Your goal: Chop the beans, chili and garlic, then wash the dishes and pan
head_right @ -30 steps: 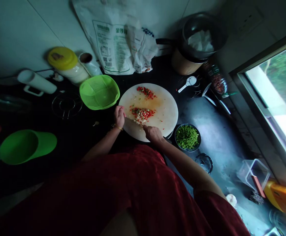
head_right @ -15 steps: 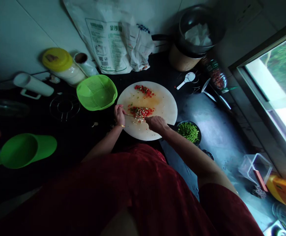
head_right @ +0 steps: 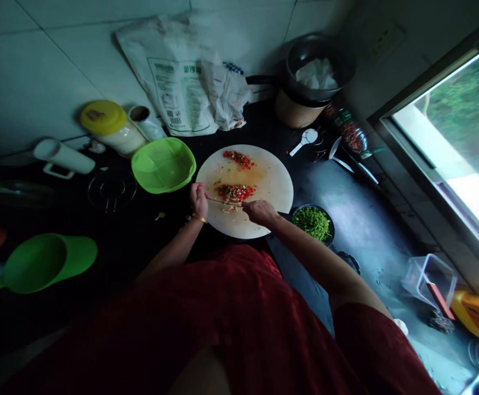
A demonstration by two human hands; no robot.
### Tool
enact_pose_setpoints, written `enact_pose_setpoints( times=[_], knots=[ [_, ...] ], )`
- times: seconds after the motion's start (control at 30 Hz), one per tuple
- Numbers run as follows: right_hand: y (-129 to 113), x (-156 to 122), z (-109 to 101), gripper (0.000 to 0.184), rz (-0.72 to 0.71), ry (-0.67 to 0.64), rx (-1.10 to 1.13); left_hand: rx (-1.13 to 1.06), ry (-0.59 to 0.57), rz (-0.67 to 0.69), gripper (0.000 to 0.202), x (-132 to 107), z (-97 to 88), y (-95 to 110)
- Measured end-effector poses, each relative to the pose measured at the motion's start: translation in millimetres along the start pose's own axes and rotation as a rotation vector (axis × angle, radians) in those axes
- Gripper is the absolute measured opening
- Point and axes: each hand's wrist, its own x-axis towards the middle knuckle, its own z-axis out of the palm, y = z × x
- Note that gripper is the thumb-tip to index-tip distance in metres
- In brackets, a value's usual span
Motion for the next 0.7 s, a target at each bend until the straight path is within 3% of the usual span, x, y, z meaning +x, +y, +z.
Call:
enact_pose_setpoints(
  times=[0.1, 0.23, 0.47, 0.6, 0.7],
  knots=[
    [10.7, 6.9, -7.6, 0.032, 0.007, 0.025, -0.026, -0.017, 0.058, -0.054, 0.016, 4.6, 6.4, -1.4],
    [16.8, 10.4, -3.3, 0.035, -0.004, 0.026, 0.001, -0.003, -0.014, -0.03, 0.016, 6.5, 13.0, 0.3],
    [4.6, 4.3, 1.1, 0.031, 0.047, 0.015, 0.025, 0.0, -0.051, -0.022, 0.017, 9.1, 8.3, 4.0],
    [-0.9, 1.1, 3.2, 0.034, 0.062, 0.017, 0.061, 0.0, -0.105, 0.017, 0.014, 15.7, 13.2, 4.8],
    [-7.4, -0.1, 2.8, 0.031, 0.109, 0.007, 0.087, -0.013, -0.109, -0.032, 0.016, 23.7, 17.7, 3.4]
  ],
)
